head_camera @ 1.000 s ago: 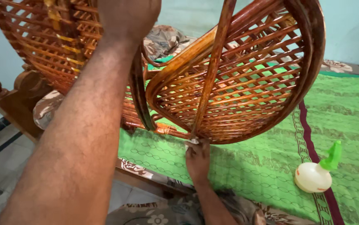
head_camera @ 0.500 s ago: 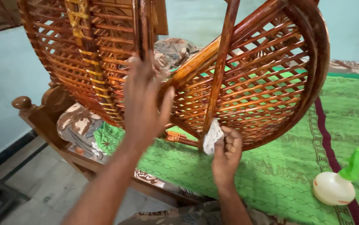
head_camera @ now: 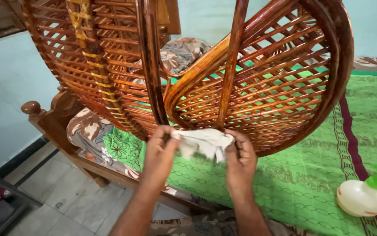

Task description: The person wipes a rattan chair with a white cloth, cleaning the backrest, armrests, and seat. They occasionally spray the chair with a green spray bottle and continue wiping different sections.

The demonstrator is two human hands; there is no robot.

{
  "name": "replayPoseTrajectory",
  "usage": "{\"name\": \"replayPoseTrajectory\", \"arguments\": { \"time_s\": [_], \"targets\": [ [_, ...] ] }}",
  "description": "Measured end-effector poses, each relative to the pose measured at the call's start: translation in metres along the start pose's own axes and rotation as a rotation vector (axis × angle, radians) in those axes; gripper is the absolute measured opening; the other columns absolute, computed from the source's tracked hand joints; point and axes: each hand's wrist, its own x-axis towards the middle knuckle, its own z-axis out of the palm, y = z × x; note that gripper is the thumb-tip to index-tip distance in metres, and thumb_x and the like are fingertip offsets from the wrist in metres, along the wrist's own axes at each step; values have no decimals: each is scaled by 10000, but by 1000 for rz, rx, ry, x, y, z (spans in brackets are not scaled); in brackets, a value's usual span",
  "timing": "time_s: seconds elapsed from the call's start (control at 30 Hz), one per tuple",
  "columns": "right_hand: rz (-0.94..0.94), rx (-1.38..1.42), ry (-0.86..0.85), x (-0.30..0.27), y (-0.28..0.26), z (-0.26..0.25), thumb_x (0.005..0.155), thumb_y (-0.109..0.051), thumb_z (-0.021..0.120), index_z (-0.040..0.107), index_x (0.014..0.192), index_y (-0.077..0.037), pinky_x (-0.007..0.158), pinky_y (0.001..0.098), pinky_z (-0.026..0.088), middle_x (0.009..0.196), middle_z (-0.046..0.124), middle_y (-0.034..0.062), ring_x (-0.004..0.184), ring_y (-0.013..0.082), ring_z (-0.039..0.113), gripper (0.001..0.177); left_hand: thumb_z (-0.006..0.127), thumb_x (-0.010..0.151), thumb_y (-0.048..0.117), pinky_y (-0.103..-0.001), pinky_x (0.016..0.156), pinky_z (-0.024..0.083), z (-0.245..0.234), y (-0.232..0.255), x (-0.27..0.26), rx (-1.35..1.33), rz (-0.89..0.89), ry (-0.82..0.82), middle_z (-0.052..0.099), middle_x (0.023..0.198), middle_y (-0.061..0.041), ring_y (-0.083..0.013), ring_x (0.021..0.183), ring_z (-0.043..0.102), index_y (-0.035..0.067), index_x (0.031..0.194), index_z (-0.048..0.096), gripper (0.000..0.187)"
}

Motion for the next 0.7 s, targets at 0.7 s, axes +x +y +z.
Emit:
{"name": "replayPoseTrajectory", "arguments": {
  "time_s": [0.7],
  "targets": [
    [102, 420, -559, -1, -19, -3, 998, -63, 535, 520, 1395, -10, 1159, 386, 479, 1483, 570, 174, 1370, 257, 572, 401, 704, 953, 142, -294, 720, 565, -3, 48, -5, 73, -188, -262, 762, 946, -46, -115, 804, 691, 35, 1099, 757, 189]
  ]
}}
